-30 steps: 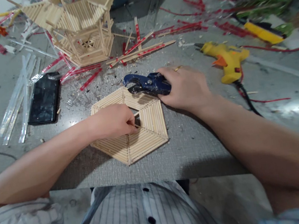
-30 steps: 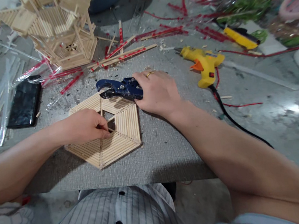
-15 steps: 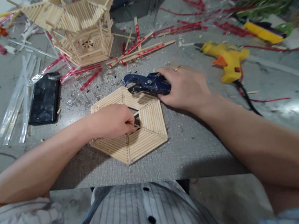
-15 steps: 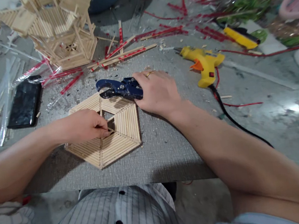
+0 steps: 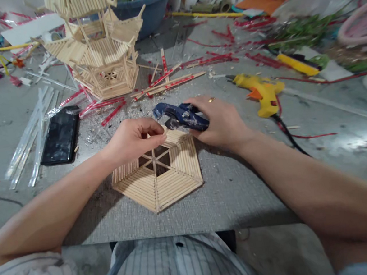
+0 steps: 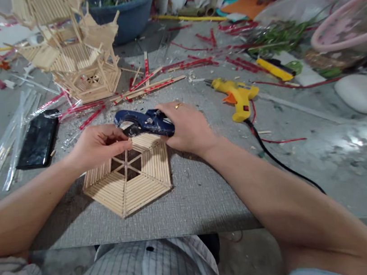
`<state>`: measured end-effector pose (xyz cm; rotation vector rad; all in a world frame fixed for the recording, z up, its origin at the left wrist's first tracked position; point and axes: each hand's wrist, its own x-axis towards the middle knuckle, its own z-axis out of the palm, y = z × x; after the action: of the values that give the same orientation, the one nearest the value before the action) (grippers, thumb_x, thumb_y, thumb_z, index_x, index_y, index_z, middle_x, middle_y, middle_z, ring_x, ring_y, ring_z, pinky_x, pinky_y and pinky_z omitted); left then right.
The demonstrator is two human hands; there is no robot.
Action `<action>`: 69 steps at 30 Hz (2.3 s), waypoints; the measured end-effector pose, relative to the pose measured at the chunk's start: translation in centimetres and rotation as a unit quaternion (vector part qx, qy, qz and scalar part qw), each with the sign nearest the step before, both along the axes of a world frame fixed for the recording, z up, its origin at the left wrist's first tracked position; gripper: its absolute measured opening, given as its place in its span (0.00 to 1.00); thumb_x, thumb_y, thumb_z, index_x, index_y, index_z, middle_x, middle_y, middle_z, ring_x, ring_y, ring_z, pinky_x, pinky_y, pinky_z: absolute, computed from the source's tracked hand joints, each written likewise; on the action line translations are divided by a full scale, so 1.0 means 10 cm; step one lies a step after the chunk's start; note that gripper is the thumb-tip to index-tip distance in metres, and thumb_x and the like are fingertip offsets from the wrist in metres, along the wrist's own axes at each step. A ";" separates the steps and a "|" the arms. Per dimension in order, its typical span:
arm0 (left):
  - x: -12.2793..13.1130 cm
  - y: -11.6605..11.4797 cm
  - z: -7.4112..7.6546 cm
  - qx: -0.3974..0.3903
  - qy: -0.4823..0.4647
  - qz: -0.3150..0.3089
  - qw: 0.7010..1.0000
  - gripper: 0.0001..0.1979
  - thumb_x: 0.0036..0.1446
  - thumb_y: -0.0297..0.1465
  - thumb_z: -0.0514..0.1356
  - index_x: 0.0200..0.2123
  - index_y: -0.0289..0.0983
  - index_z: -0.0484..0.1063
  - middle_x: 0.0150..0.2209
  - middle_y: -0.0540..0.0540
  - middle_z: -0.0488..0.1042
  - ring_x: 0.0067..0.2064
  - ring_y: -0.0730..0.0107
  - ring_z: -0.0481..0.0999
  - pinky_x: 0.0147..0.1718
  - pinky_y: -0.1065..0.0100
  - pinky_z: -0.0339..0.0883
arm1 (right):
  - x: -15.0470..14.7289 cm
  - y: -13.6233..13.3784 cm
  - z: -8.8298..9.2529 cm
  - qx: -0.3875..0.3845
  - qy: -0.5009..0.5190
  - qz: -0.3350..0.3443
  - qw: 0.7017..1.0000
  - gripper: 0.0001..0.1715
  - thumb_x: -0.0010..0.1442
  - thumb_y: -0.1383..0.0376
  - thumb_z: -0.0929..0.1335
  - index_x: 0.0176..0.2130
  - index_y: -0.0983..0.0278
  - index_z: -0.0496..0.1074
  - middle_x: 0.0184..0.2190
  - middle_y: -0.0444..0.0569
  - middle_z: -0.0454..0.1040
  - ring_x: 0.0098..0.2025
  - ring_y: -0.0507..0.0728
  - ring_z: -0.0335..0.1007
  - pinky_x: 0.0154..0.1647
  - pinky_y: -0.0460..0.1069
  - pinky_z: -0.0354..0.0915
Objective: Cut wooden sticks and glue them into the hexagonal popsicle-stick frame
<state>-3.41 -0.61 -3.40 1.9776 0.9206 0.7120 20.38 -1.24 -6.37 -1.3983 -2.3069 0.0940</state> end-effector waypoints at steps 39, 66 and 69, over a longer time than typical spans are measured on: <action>-0.06 0.07 -0.10 0.062 -0.016 -0.020 0.998 0.10 0.55 0.35 0.58 0.27 0.34 0.72 0.23 0.52 0.69 0.27 0.78 0.67 0.27 0.76 0.62 | -0.05 -0.07 0.04 -0.016 -0.033 0.031 0.999 0.25 0.52 0.63 0.66 0.51 0.61 0.68 0.48 0.56 0.76 0.51 0.67 0.71 0.52 0.60 0.65; -0.04 0.05 -0.10 0.016 -0.028 -0.024 0.999 0.07 0.54 0.32 0.60 0.28 0.34 0.74 0.24 0.51 0.73 0.29 0.76 0.71 0.32 0.75 0.69 | -0.05 -0.07 0.00 0.003 -0.061 0.011 0.998 0.23 0.50 0.64 0.66 0.47 0.61 0.71 0.42 0.54 0.78 0.43 0.66 0.73 0.43 0.58 0.66; -0.05 0.05 -0.10 0.012 -0.030 -0.022 0.999 0.07 0.53 0.32 0.60 0.28 0.34 0.74 0.24 0.51 0.73 0.29 0.76 0.71 0.31 0.75 0.68 | -0.05 -0.07 -0.01 0.004 -0.059 0.004 0.998 0.22 0.50 0.64 0.67 0.47 0.60 0.71 0.42 0.54 0.78 0.42 0.66 0.73 0.42 0.58 0.66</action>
<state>-3.87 -0.10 -4.40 1.9801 0.8347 0.7563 19.86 -1.95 -6.44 -1.4254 -2.4056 0.0060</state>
